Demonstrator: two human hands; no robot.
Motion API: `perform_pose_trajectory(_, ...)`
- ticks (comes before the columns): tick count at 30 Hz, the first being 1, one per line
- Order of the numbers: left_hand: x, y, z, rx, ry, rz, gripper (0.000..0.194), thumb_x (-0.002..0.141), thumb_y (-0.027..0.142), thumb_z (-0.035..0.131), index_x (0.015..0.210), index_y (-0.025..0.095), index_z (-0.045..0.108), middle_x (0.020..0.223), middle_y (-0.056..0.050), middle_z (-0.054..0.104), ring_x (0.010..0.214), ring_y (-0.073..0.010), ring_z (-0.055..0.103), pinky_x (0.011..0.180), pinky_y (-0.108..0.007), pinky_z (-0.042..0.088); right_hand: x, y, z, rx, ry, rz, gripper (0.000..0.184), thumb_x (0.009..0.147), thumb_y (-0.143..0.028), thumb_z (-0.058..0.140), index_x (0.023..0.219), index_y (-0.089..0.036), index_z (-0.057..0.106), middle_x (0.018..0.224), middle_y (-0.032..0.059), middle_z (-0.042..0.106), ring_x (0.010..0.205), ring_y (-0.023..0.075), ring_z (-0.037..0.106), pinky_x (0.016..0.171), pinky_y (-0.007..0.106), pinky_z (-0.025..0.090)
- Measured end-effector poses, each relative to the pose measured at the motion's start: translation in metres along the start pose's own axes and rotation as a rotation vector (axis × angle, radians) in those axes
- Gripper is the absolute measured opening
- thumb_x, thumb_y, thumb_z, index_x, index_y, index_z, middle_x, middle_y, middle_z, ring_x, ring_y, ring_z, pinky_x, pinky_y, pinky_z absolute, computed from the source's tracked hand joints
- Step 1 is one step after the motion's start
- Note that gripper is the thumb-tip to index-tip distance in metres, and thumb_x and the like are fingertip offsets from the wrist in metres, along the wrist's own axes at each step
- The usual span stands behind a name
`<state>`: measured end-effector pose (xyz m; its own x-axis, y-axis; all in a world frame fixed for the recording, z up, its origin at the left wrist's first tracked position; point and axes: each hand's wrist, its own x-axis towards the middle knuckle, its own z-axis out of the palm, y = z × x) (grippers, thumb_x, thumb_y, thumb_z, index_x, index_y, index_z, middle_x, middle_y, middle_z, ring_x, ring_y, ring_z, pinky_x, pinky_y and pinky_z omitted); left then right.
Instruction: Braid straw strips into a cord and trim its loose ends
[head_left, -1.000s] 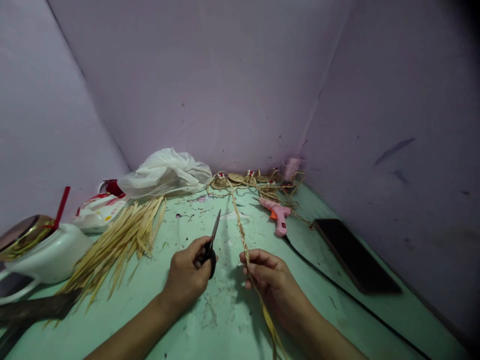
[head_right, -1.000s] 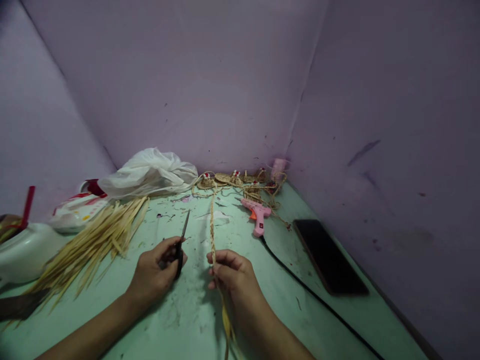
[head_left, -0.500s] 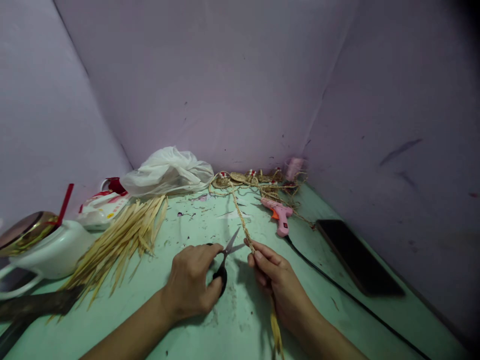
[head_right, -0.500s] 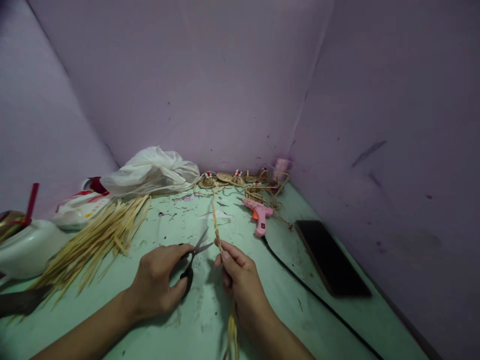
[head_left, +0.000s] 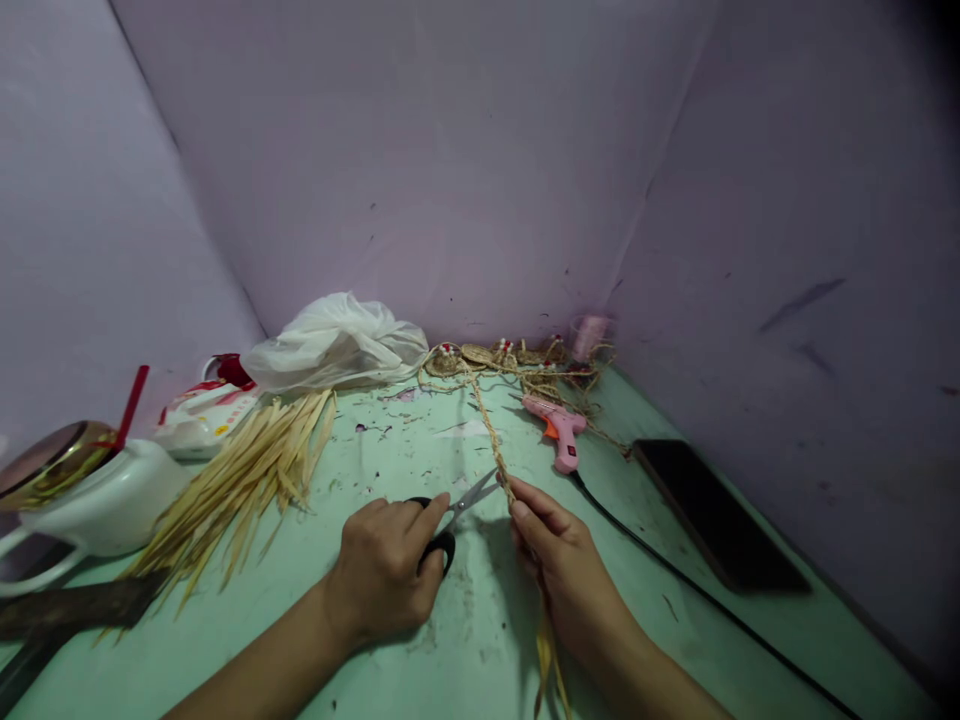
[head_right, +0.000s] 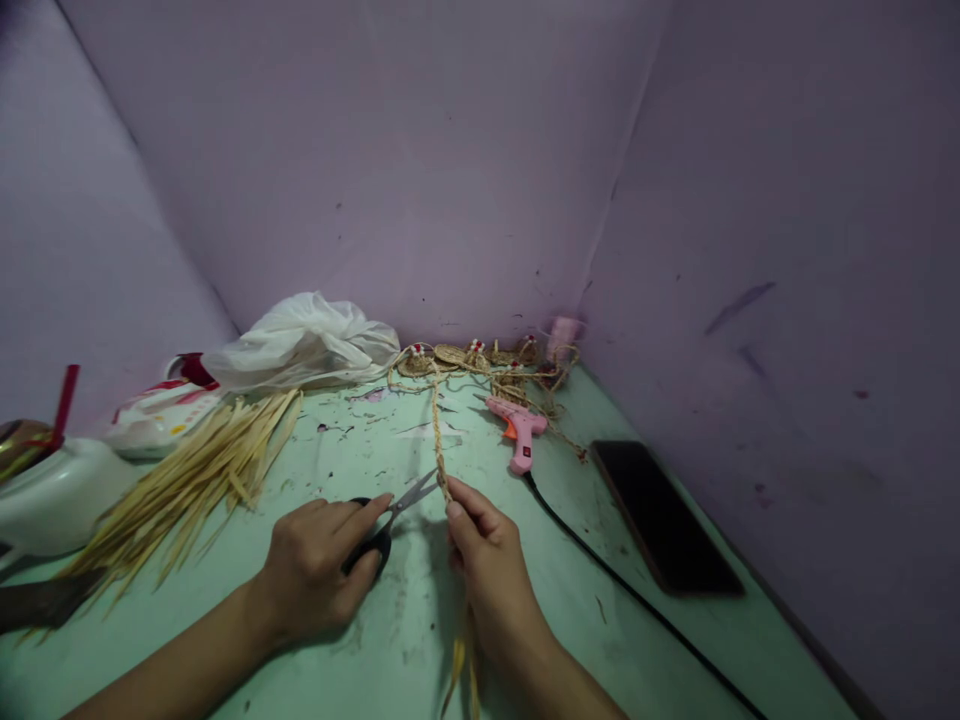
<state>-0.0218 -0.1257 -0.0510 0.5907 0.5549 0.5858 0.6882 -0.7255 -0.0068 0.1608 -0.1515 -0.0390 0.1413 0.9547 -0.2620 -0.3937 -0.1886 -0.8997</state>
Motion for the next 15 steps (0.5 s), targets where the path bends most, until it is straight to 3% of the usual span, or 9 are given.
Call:
perform_pose_trajectory(8, -0.0012, 0.0001, 0.0029, -0.019, 0.007, 0.019, 0.043, 0.070, 0.015, 0.049, 0.113, 0.012, 0.047, 0.066, -0.002, 0.060, 0.053, -0.0166, 0.053, 0.048, -0.030, 0.040, 0.0024, 0.0059, -0.0033, -0.162, 0.035, -0.156, 0.030, 0.068, -0.029, 0.063, 0.096, -0.023, 0.069, 0.045, -0.0040, 0.044, 0.050, 0.0122, 0.039, 0.048, 0.023, 0.029)
perform_pose_trajectory(15, 0.0001, 0.0014, 0.0034, -0.065, 0.003, 0.036, 0.042, 0.070, 0.012, 0.046, 0.113, 0.010, 0.046, 0.064, -0.002, 0.061, 0.050, -0.0161, 0.053, 0.047, -0.029, 0.041, 0.0026, 0.0069, -0.0054, -0.205, 0.037, -0.204, 0.029, 0.068, -0.029, 0.061, 0.096, -0.023, 0.069, 0.064, -0.0007, 0.055, 0.052, 0.0103, 0.038, 0.049, 0.023, 0.028)
